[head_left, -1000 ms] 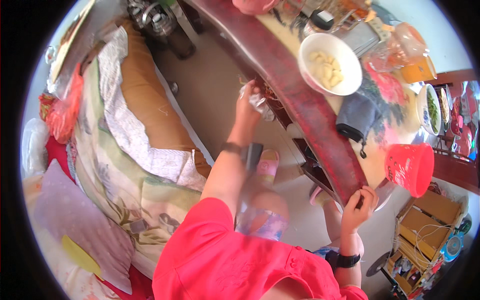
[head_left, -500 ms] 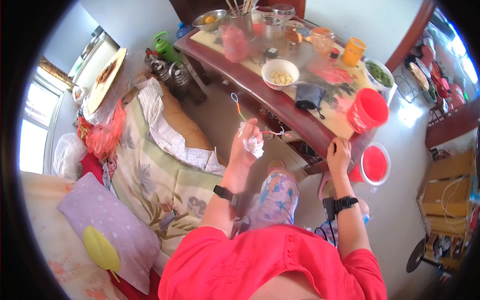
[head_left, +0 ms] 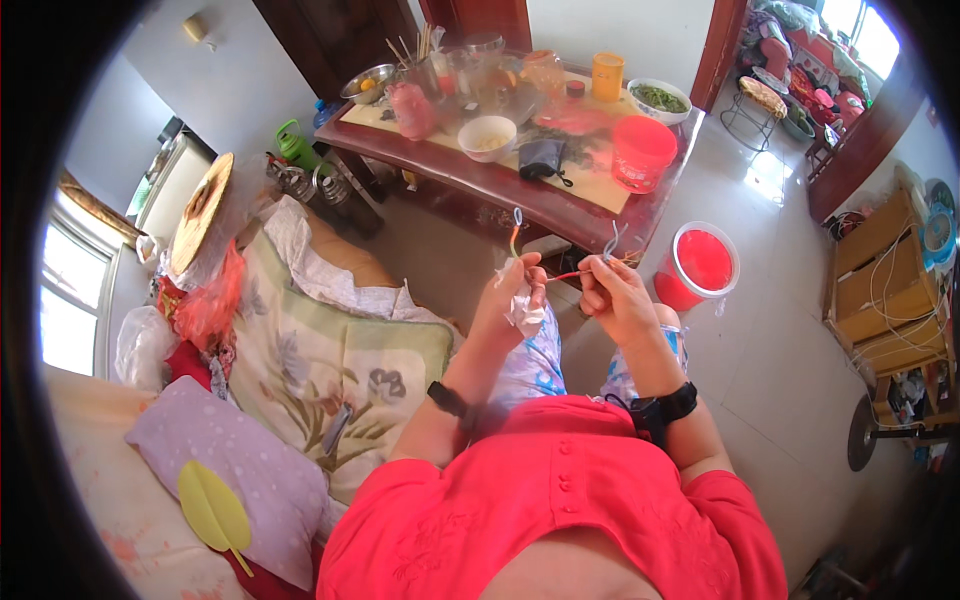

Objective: The person holds a multi-colored braided cord and uses a needle to pull a loose thread through the weave, then uses a metal clipper to trim excess thread ends.

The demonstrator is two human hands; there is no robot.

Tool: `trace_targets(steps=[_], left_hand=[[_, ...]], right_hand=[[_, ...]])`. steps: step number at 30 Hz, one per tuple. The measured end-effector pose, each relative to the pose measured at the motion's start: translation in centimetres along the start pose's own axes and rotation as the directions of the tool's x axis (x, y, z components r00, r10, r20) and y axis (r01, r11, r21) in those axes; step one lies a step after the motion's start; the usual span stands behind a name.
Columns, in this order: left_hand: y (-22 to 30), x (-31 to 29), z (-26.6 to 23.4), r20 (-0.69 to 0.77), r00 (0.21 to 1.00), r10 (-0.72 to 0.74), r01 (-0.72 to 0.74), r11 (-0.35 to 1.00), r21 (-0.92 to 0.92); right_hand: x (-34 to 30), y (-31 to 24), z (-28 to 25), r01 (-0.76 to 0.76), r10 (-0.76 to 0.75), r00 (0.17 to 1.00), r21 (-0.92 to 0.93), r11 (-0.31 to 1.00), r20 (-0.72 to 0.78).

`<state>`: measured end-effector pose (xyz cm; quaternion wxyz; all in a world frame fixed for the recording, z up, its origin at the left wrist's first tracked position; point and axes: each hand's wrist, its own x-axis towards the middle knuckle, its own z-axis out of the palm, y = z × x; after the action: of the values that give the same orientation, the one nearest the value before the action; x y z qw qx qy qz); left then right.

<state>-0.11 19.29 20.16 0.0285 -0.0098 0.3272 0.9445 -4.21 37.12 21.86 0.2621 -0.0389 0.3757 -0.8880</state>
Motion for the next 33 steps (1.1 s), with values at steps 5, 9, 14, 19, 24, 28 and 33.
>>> trace_targets(steps=[5, 9, 14, 19, 24, 28, 33], left_hand=[[0.2, -1.4, 2.2, -0.020, 0.996, 0.087, -0.085, 0.993, 0.084], [-0.7, -2.0, 3.5, 0.004, 0.999, 0.033, -0.033, 0.992, 0.122], [-1.4, -3.4, 6.0, -0.127, 0.991, -0.037, 0.076, 0.943, 0.325], [-2.5, -3.9, 7.3, -0.141, 0.986, -0.086, 0.136, 0.908, 0.397], [-3.4, -4.1, 7.2, -0.105, 0.985, -0.134, 0.168, 0.871, 0.461], [-3.2, -4.1, 6.5, -0.103, 0.980, -0.171, 0.199, 0.824, 0.530], [-3.9, -3.7, 5.3, -0.105, 0.983, -0.148, 0.181, 0.759, 0.625]], right_hand=[[-3.9, -1.1, -3.0, 0.086, -0.091, 0.996, -0.198, 0.976, -0.014], [-6.1, -2.5, -3.6, 0.132, -0.139, 0.990, -0.194, 0.972, -0.024], [-8.5, -4.0, -4.3, 0.256, -0.258, 0.966, -0.085, 0.963, -0.006], [-10.7, -5.3, -4.2, 0.268, -0.293, 0.950, -0.201, 0.942, -0.104], [-10.8, -4.9, -5.2, 0.301, -0.288, 0.948, 0.084, 0.950, -0.139], [-10.7, -4.2, -5.0, 0.280, -0.274, 0.954, 0.039, 0.959, -0.119], [-10.6, -4.0, -1.9, 0.227, -0.253, 0.958, -0.186, 0.956, -0.132]])
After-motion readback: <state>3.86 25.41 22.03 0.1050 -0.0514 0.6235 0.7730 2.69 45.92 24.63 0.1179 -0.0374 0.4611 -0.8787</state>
